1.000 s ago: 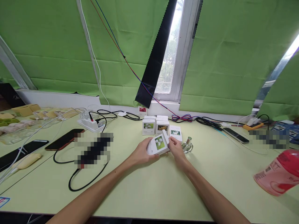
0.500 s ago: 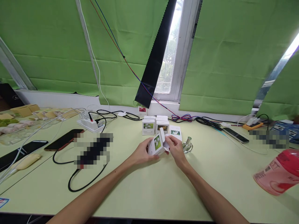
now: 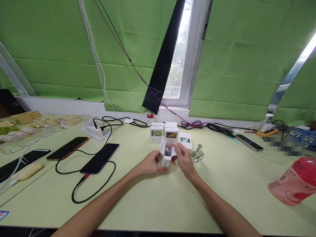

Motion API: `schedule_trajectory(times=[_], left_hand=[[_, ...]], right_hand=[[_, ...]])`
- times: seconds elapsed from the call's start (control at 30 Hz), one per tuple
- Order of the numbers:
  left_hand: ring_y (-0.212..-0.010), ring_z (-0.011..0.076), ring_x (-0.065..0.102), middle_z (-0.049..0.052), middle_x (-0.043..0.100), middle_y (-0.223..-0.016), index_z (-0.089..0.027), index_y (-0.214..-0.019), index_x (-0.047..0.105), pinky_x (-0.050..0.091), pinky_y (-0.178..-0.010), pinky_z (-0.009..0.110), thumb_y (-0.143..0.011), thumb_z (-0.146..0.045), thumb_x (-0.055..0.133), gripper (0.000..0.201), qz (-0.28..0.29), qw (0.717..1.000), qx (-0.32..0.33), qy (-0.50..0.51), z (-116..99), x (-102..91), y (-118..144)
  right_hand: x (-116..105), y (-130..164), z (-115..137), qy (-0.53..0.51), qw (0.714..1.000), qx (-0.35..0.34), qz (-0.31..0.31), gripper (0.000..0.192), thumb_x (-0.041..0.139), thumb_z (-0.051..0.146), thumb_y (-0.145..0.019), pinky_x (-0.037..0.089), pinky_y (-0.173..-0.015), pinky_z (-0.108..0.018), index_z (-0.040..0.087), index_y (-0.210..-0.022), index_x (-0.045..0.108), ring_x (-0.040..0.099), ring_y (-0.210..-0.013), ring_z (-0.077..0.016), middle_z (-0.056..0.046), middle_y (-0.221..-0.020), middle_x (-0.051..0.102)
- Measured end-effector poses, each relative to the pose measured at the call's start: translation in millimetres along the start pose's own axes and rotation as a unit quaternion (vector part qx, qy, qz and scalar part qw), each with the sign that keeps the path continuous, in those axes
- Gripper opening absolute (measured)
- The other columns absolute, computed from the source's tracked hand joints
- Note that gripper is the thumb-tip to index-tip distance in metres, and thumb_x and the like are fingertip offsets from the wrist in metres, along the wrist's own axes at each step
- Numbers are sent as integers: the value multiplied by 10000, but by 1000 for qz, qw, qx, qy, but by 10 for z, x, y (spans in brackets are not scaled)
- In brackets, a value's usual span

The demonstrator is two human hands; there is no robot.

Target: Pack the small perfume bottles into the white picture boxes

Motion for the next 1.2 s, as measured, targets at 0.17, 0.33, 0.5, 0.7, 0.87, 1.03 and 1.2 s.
schedule_trajectory(times=[0.17,0.33,0.5,0.7,0.87,1.03,1.2], left_hand=[[-774,215,626,20,672,-848,-177,-1003,700,514,-697,324,-627,-429,843,474,2,1000,-7,4,12,9,3],[-793,213,626,34,693,-913,-166,-1030,688,506,-699,316,-669,-387,811,440,13,1000,-10,-1,44,34,-19],[-818,219,651,53,716,-941,-151,-1038,669,523,-705,316,-725,-341,751,375,8,1000,-14,20,66,63,-27],[-905,227,691,71,724,-1131,-201,-1349,533,577,-793,346,-772,-292,697,607,-12,999,16,35,-6,82,-3],[-1125,269,657,110,638,-1358,-244,-1458,405,549,-986,426,-809,-299,710,719,-51,996,58,36,-43,43,-10],[-1160,246,640,113,640,-1331,-241,-1462,335,525,-1036,439,-898,-351,640,651,-99,992,64,50,-40,9,-30],[-1114,227,667,88,678,-1207,-248,-1496,242,538,-1024,435,-916,-383,645,719,-162,984,55,59,-14,-39,-20]], right_hand=[[12,12,14,-8,1000,6,4,541,507,706,-918,467,-441,-295,216,-1065,684,573,-499,-149,-33,-828,664],[-7,2,-5,3,1000,5,-5,516,523,702,-913,469,-448,-293,224,-1060,650,587,-503,-152,-12,-794,651],[-35,-14,-20,12,1000,-8,-19,465,530,661,-926,473,-448,-291,223,-1021,653,594,-525,-141,-49,-931,680],[-65,-8,11,42,998,-19,-37,452,529,643,-935,471,-464,-286,231,-1073,655,594,-563,-159,-43,-873,675],[-127,-11,6,43,996,-11,-83,454,536,618,-937,470,-469,-273,238,-1172,619,585,-547,-136,-38,-927,667],[-175,-18,-8,33,992,-26,-122,433,572,584,-922,453,-447,-243,257,-1204,562,559,-494,-80,-4,-981,603],[-169,-14,-20,38,991,-29,-124,402,571,565,-933,456,-456,-236,250,-1180,544,563,-510,-77,-1,-979,588]])
Point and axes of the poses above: each hand's wrist, its own y-axis away from the middle knuckle, its own x-axis out of the palm, z = x × y, the point moved 5 cm from there along -y, towards the middle knuckle
